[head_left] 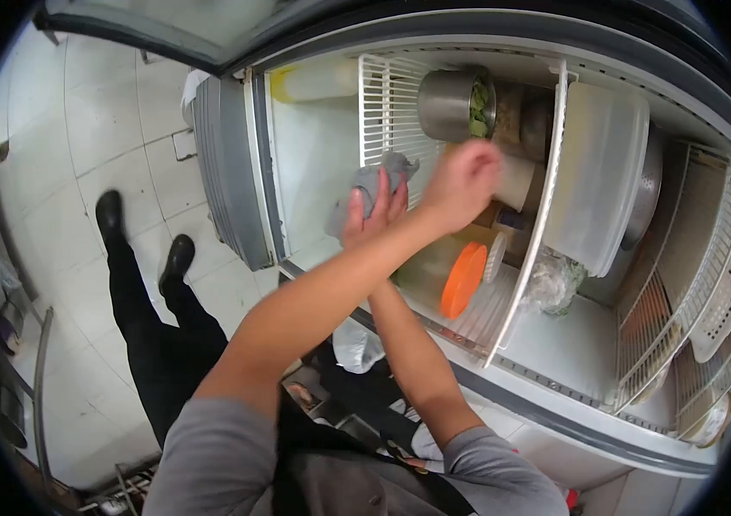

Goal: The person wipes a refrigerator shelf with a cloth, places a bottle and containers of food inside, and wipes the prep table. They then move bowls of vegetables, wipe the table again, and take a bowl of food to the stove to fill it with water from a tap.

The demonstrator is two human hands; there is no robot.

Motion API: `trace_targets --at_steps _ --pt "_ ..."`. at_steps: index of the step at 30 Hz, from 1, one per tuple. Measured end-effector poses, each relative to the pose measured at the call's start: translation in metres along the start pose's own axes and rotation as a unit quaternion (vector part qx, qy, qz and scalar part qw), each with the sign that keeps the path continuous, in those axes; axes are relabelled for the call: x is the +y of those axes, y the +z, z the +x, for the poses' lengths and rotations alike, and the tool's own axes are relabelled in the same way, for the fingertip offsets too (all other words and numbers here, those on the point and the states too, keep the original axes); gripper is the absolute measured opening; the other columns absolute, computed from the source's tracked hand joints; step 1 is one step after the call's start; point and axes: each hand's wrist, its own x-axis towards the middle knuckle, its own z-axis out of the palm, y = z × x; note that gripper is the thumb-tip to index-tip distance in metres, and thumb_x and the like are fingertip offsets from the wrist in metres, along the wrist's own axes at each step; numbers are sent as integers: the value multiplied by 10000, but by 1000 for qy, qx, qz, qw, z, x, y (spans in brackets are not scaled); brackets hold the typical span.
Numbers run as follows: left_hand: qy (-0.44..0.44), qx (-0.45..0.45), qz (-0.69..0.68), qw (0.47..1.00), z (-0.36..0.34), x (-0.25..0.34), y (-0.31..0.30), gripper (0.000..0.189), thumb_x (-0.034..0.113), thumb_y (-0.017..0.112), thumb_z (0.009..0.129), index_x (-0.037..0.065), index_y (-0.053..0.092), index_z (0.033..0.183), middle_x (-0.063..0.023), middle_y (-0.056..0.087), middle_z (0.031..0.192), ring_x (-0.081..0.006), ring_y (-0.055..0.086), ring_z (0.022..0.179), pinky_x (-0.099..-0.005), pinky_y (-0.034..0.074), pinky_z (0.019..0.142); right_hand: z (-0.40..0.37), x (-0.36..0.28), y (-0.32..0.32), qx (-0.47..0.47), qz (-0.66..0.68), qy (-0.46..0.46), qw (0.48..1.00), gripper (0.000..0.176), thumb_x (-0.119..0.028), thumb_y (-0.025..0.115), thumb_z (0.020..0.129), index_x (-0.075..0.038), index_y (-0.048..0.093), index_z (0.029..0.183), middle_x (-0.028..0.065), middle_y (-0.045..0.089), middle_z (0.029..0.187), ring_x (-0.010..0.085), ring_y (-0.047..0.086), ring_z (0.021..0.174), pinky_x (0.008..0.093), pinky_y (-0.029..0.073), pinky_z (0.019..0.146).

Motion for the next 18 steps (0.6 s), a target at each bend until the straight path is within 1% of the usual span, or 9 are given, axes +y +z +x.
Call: trace_targets --at_steps 2,5,7,9,10,12,14,16,18 --pt "66 109 85 988 -73 29 -69 178 52 557 847 12 536 1020 -85 610 943 -152 607 848 -285 518 715 -6 10 4 20 44 -12 999 466 -237 533 837 -83 427 1264 231 298 1337 393 295 1226 465 257 1002" --pt "-29 227 142 963 -163 23 -223 129 47 525 868 7 530 991 -48 593 892 -119 574 852 -254 489 696 -14 3 9 68 66 -50 994 410 -72 600 705 -41 552 1112 224 410 1218 372 393 1125 436 320 946" --pt "-47 177 586 790 -229 3 -344 177 25 558 774 -11 533 946 -144 578 847 -284 584 784 -358 461 695 -38 -24 19 18 152 -126 980 393 21 565 621 -46 604 1006 167 520 1082 342 486 1020 439 376 889" --pt "-196 166 614 746 -294 -11 -420 160 5 553 701 0 549 861 -200 570 872 -381 547 856 -420 444 739 -64 -70 54 -109 225 -241 938 352 56 537 585 -26 612 919 138 579 922 319 559 904 402 430 832" --pt "-236 152 629 725 -320 -15 -446 169 18 560 695 0 552 863 -208 578 859 -385 554 851 -427 449 740 -64 -70 74 -106 231 -235 938 352 56 537 585 -26 612 919 138 579 922 319 559 904 402 430 832" --pt "-356 124 648 662 -367 -21 -488 156 35 562 686 2 557 838 -220 594 829 -388 573 831 -436 460 733 -41 -50 138 -49 237 -54 969 298 39 517 586 -8 581 873 140 568 859 283 571 865 334 452 784" --pt "-461 122 648 594 -377 -15 -497 93 47 546 677 6 560 760 -227 612 803 -382 601 791 -441 475 722 18 -20 179 -3 223 70 972 367 3 536 648 -11 572 1013 162 564 1013 316 535 937 375 432 836" --pt "-357 166 581 712 -378 -28 -501 71 71 559 710 8 562 743 -193 608 759 -351 603 737 -416 477 662 56 -8 233 49 119 -52 990 388 -54 548 703 -24 543 1090 192 499 1153 346 453 1072 419 353 937" --pt "-296 199 533 767 -374 -38 -491 67 74 566 741 9 555 751 -157 585 685 -311 583 636 -367 461 585 5 24 259 19 84 -22 996 405 -71 542 723 -28 525 1125 201 463 1199 358 408 1119 438 312 968"
